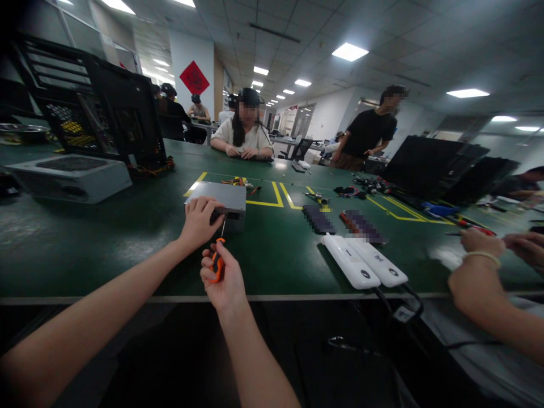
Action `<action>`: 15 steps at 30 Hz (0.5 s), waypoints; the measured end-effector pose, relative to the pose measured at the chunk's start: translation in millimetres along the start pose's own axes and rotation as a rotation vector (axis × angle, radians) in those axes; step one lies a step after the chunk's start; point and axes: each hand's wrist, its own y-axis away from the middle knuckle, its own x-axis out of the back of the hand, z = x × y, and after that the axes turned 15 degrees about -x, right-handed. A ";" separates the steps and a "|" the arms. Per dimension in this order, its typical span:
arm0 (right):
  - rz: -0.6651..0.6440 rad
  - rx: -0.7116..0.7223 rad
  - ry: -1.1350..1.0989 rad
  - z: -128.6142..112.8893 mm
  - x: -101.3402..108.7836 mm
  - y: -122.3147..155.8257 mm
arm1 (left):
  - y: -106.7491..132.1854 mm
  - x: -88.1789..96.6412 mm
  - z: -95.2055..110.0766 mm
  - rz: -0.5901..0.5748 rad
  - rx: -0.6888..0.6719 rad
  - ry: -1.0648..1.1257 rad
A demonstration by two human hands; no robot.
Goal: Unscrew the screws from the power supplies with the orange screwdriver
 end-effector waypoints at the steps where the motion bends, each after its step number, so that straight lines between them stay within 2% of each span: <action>1: 0.025 0.020 -0.005 0.7 -0.3 -0.4 | 0.0 0.2 0.1 -0.004 0.004 0.005; 5: 0.041 0.038 -0.048 1.9 -0.8 -0.5 | -0.2 0.9 0.7 0.000 0.010 0.019; 11: -0.045 -0.082 0.011 -0.9 0.6 0.7 | -0.5 0.7 -0.1 -0.004 0.002 0.006; 15: -0.013 -0.048 0.014 -0.4 1.3 -0.8 | -0.5 1.7 0.5 -0.001 0.009 0.011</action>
